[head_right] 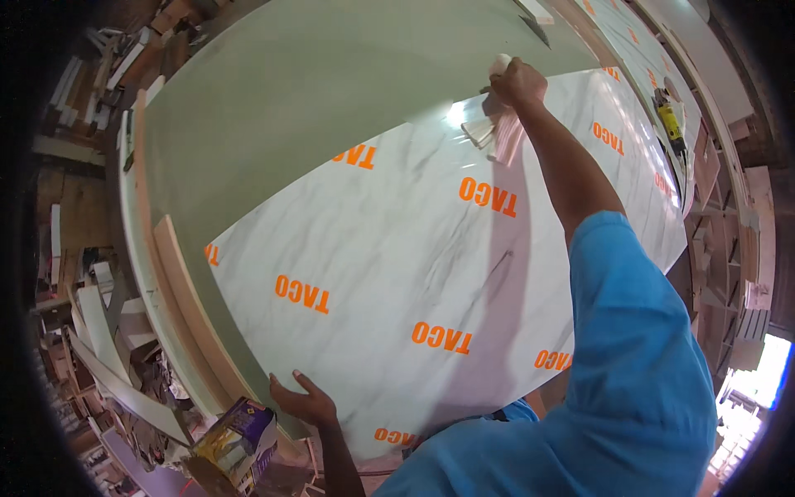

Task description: The person aligns a decorative laminate sheet onto a wooden board, presses it down by hand, and uses a cloth-covered wooden block to smooth out the surface and secure the edges.

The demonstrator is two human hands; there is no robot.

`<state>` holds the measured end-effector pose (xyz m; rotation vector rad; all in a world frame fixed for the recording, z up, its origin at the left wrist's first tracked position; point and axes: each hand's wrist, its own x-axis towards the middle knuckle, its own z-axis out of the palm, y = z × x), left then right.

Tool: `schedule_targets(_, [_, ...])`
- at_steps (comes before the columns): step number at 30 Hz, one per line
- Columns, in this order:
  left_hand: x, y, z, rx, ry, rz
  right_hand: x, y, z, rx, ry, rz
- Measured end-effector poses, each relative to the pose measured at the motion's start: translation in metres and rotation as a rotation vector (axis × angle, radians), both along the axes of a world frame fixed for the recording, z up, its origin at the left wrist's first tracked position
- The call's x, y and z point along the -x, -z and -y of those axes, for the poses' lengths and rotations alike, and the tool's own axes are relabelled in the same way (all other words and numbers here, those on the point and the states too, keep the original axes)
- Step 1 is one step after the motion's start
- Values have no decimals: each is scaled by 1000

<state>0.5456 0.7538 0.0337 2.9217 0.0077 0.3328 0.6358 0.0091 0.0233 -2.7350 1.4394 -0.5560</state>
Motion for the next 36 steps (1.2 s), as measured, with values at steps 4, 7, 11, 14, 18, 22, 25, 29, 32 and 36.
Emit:
schedule_targets(4, [0, -14, 15, -42, -57, -73, -3, 0, -46, -63, -25, 11])
schedule_targets(7, [4, -6, 6, -46, -65, 0, -43, 12, -160, -188, -317, 142])
schedule_targets(11, [6, -7, 30, -189, -140, -28, -75, -25, -349, -305, -560, 46])
schedule_targets(14, [12, -26, 105, -116, 71, 46, -74, -61, -364, -427, -589, -153])
schedule_targets(18, [27, -20, 185, -13, 59, -172, -49, -42, -266, -410, -517, 129])
schedule_targets(22, [26, 2, 184, -101, 22, -36, -18, -36, -126, -343, -302, 34])
schedule_targets(25, [27, 5, 184, -141, -16, -53, 12, -36, -24, -269, -176, -36])
schedule_targets(29, [25, 14, 188, -145, 19, -30, 66, -18, 109, -128, -82, 1])
schedule_targets(32, [26, 13, 193, -153, 40, -28, 94, -24, 173, -131, -42, -32])
schedule_targets(36, [28, 18, 188, -217, 64, -11, 132, -36, 254, -157, 51, -57])
